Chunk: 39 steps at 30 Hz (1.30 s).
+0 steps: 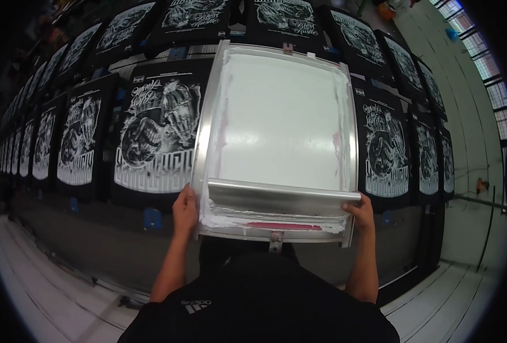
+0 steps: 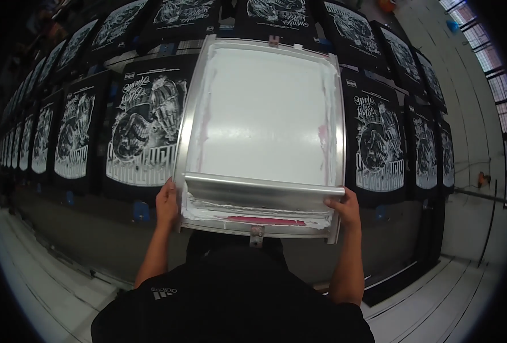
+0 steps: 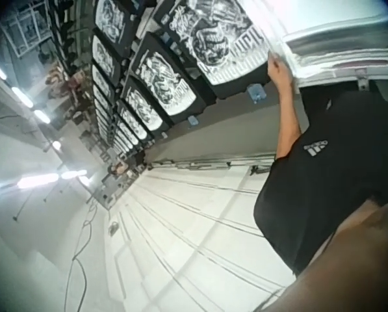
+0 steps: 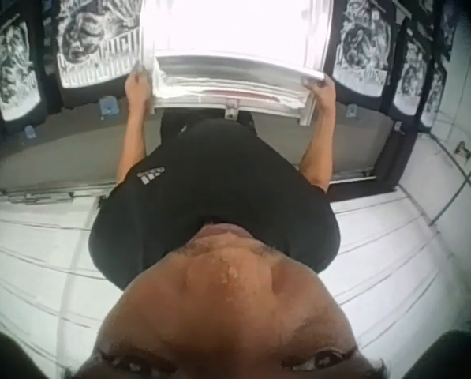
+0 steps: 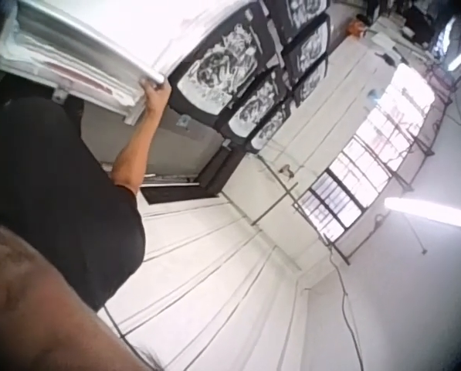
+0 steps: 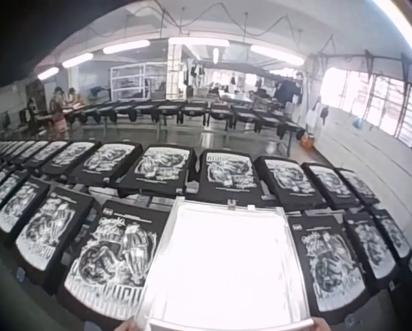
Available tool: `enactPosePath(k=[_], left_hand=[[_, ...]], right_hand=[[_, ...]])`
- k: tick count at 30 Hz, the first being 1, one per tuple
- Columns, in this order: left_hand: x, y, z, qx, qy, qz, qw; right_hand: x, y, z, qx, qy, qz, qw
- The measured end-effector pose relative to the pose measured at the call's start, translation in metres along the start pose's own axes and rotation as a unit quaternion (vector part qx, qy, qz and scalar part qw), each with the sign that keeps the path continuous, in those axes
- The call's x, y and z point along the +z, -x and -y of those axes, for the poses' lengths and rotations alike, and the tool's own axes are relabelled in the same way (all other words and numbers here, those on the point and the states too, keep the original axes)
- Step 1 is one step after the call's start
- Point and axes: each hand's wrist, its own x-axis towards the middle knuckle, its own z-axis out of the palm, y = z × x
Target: Applying white ink to black t-shirts using a screen printing frame and squeegee across multiple pallets.
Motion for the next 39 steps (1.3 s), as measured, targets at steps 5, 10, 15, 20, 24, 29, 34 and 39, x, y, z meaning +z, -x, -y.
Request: enactPosePath(k=[5,10,15,20,24,29,34,39], left_hand=[[0.065,0.033,-0.023,-0.007,0.053,-0.014,0.998],[0.086,0.041,-0.007,-0.042,0.041,-0.048,0.997],[0.088,0.026,-0.023,-0.057,0.026,-0.026,0.998],[0.095,0.007,-0.018,-0.052,0.102,-0.025,0.993],[0.091,0.001,0.002,-0.051,0.070,-0.035,0.996],[0.085,0.014,0.009,-0.022,0.037,-0.036,0.998],[0.090,0.012,0.018,0.001,-0.067,-0.052,0.996],[0.078,0.053,-0.103,0.276,-0.182,-0.075,0.941]], right_hand=[[-0.077,-0.015,-0.009,0.014,0.005,0.005,1.000],[-0.099,-0.043,-0.025,0.032,-0.008,0.035,0.999],[-0.104,-0.062,-0.026,0.017,0.016,0.026,0.999],[-0.090,-0.067,-0.038,0.012,-0.003,0.035,0.999],[-0.085,-0.066,-0.048,-0.011,0.001,0.048,0.999],[-0.078,-0.055,-0.054,0.000,-0.003,0.045,0.999],[-0.086,-0.058,-0.054,0.003,0.059,0.064,0.996],[-0.072,-0.014,0.007,-0.029,0.417,0.088,0.904]])
